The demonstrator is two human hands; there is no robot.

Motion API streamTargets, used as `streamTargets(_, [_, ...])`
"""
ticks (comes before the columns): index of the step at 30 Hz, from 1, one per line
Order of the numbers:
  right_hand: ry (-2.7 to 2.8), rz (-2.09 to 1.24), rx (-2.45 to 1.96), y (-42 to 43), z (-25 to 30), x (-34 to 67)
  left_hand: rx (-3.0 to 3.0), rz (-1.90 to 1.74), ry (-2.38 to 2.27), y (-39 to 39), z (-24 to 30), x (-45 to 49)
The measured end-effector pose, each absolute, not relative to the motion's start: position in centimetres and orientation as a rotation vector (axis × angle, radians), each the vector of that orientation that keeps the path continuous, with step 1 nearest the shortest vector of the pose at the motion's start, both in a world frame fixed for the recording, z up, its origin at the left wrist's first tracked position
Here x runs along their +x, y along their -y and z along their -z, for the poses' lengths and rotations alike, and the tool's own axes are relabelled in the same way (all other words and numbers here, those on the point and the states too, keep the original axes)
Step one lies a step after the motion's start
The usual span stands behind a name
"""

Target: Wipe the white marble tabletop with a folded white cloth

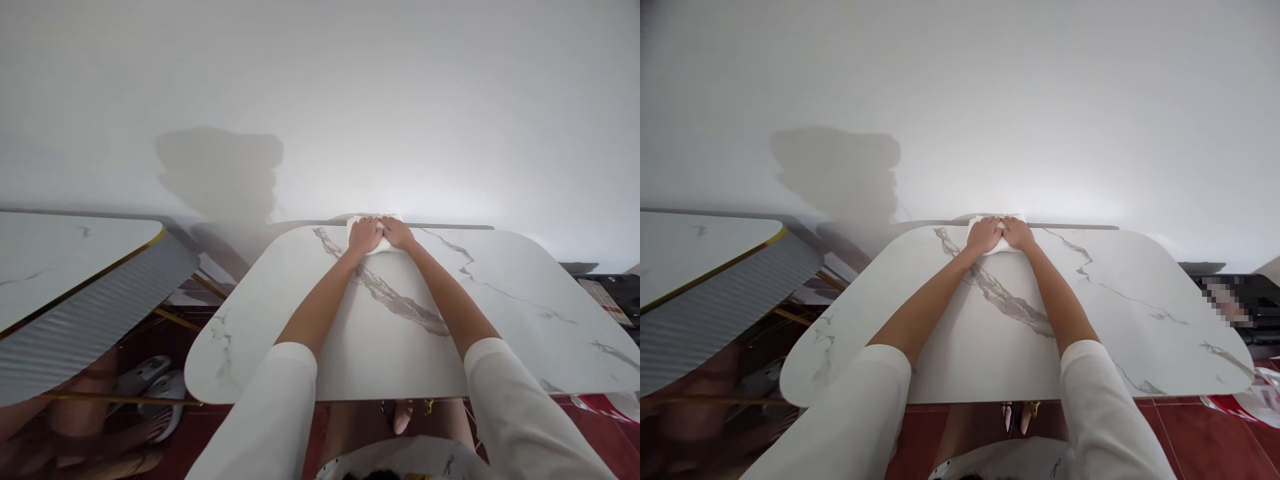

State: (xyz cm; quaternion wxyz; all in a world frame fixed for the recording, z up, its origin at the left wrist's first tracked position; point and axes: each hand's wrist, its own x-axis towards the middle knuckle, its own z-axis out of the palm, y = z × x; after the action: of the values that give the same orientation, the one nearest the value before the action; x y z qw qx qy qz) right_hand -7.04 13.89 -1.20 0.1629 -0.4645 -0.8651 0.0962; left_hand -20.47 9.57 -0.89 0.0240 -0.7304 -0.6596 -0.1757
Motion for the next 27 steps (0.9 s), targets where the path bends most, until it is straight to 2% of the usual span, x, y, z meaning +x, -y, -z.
streamTargets(10, [2.4, -0.087, -1.423, -12.3, 1.5, -7.2, -2.374, 0.482, 1.887, -10.5, 1.4, -21.1])
streamTargets(27, [2.423, -0.116, -1.456, -6.5, 1.6, -6.0, -2.378, 0.467, 1.849, -5.0, 2.0, -20.3])
